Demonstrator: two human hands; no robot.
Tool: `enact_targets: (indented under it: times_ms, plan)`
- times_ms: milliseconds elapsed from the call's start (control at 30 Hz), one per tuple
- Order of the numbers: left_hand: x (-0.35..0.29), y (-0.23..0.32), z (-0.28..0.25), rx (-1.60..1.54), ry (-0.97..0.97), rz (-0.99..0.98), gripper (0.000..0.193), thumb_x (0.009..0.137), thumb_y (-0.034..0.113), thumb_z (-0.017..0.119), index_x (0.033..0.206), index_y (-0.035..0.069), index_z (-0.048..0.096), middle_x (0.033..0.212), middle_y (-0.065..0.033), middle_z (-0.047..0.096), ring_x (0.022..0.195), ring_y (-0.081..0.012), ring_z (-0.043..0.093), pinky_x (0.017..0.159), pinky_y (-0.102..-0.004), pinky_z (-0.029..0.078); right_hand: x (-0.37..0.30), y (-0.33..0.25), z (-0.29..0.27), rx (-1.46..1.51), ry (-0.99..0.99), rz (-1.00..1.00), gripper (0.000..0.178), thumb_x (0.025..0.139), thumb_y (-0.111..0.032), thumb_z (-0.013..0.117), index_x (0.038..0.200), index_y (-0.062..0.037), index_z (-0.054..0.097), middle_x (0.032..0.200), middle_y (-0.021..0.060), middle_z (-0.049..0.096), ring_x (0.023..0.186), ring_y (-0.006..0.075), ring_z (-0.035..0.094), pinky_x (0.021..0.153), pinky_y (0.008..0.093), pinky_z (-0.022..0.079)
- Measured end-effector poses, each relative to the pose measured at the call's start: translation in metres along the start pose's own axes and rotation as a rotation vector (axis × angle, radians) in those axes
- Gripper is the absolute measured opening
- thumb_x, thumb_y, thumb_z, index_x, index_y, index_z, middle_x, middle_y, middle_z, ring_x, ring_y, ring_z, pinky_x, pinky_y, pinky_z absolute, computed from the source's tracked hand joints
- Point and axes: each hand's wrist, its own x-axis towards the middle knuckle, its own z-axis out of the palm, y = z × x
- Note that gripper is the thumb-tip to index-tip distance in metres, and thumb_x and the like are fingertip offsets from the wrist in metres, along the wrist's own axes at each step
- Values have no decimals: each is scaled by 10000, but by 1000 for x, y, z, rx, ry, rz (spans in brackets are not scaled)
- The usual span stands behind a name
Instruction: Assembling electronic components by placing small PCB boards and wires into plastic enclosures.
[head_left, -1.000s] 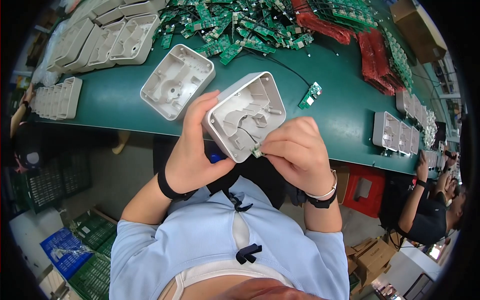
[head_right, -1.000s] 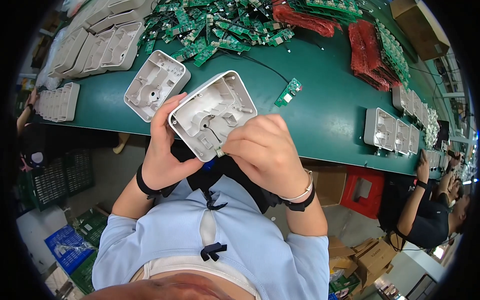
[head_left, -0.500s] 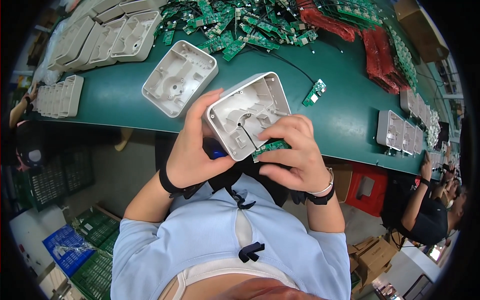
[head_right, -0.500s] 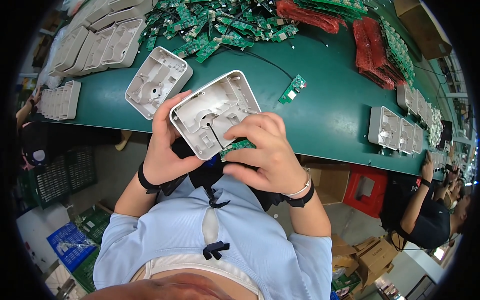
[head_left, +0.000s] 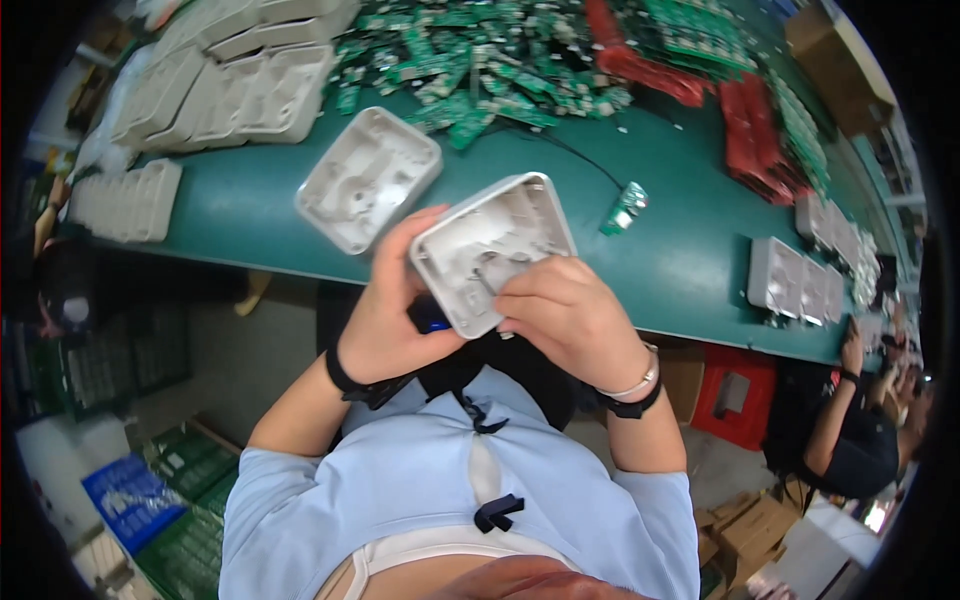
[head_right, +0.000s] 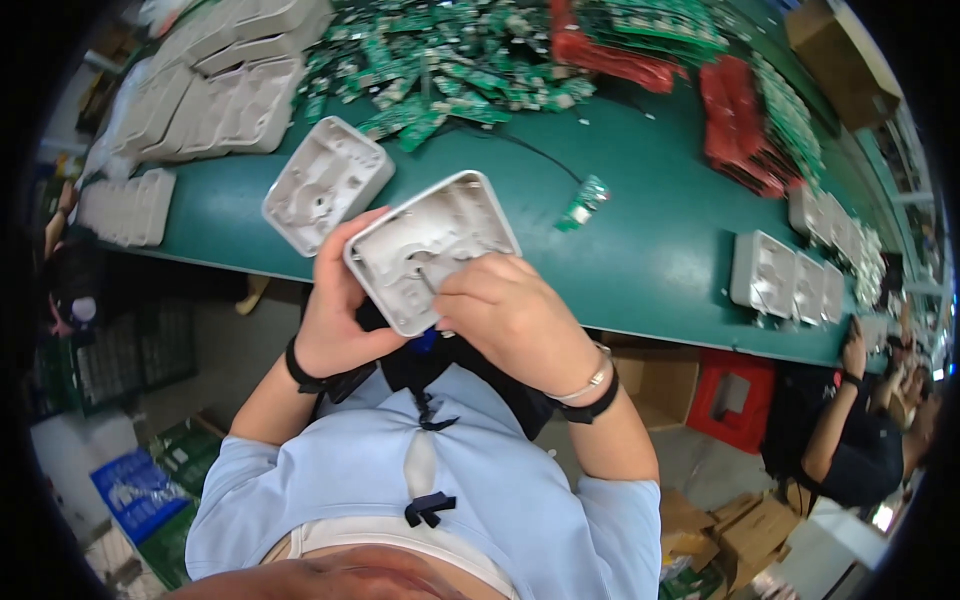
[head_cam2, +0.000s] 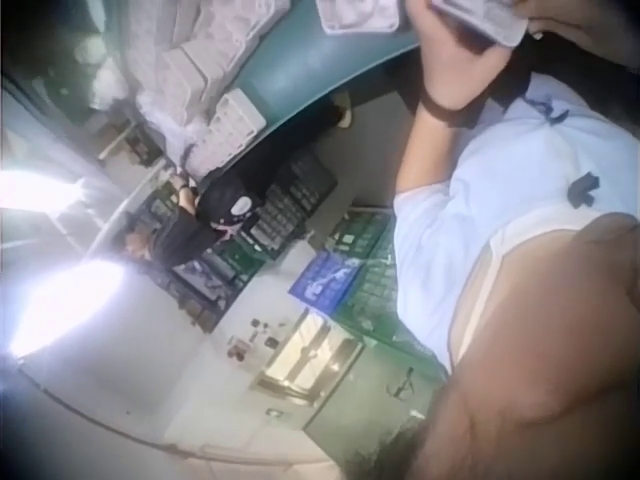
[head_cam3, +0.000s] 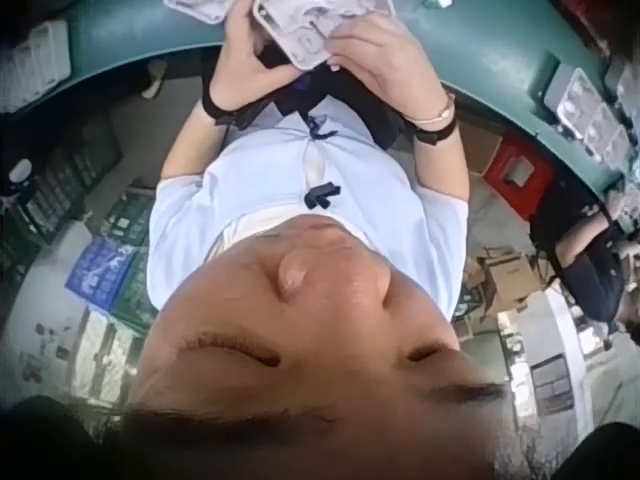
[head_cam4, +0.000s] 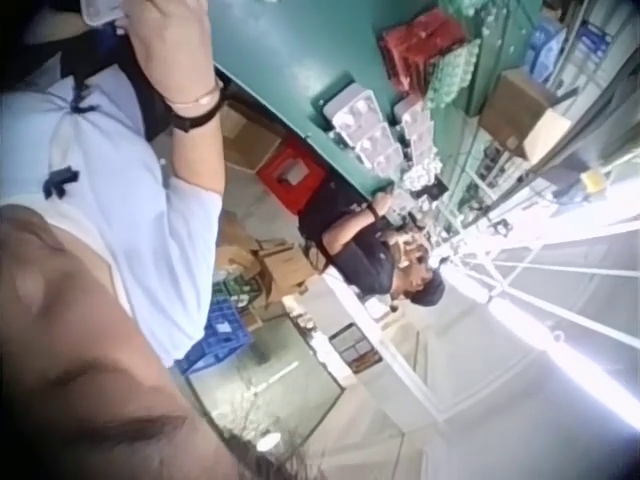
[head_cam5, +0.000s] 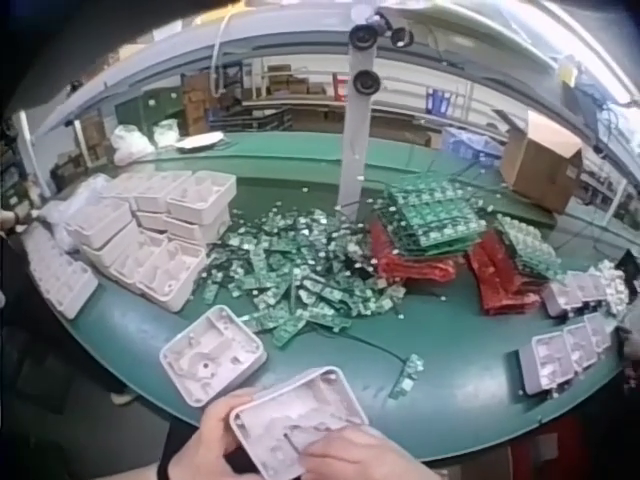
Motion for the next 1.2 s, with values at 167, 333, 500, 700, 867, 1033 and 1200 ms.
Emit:
enact_targets:
  times_ms: [167,333,500,700,867,1033,1200]
  plan:
    - [-10,10,3,-85,-21,23,1156,756,64,958,1644,66,217,1679,-194,328,1454,-305,518,1141,-462,507,-13,-5,-18,-30,-44,-103,219,793,-74,820,1005,-68,763,1068,40,766,963,255,702,855,406,541]
    - [-13,40,-50,705,198,163,1132,750,393,990,1623,37,364,1720,-220,290,1488,-375,453,1186,-484,412,-65,-12,-89,-438,67,69,166,793,-73,781,956,-83,748,1034,34,780,951,257,715,839,397,518]
    - [-19,39,-84,1040,475,38,1152,747,358,981,1644,32,337,1690,-231,344,1550,-377,365,1266,-499,305,-112,19,-137,-674,100,261,124,852,-67,764,974,-67,747,1025,55,778,968,293,714,849,421,499]
    - [-24,20,-93,905,430,-114,1176,746,269,977,1657,9,281,1672,-245,358,1552,-381,358,1288,-479,272,-130,30,-149,-822,77,356,121,913,-58,743,1033,-44,742,1086,80,767,1002,318,703,890,428,502]
    - [-16,9,-85,734,405,-94,1190,743,241,985,1648,-28,259,1634,-264,388,1513,-378,414,1257,-455,327,-103,11,-138,-1011,45,351,241,912,-31,736,1153,-43,728,1181,94,744,1010,323,697,936,440,508]
    - [-10,1,-77,709,425,-123,1176,755,220,980,1644,-33,253,1593,-265,427,1457,-368,477,1223,-447,375,-28,2,-84,-417,239,480,351,977,-54,716,1325,-30,681,1074,103,737,881,231,696,795,345,544]
    - [-12,3,-74,658,483,-68,1168,742,158,961,1662,20,256,1580,-219,451,1458,-339,469,1265,-461,316,72,43,-50,223,5,757,538,1020,-192,743,1456,55,547,868,62,731,629,120,637,598,261,515]
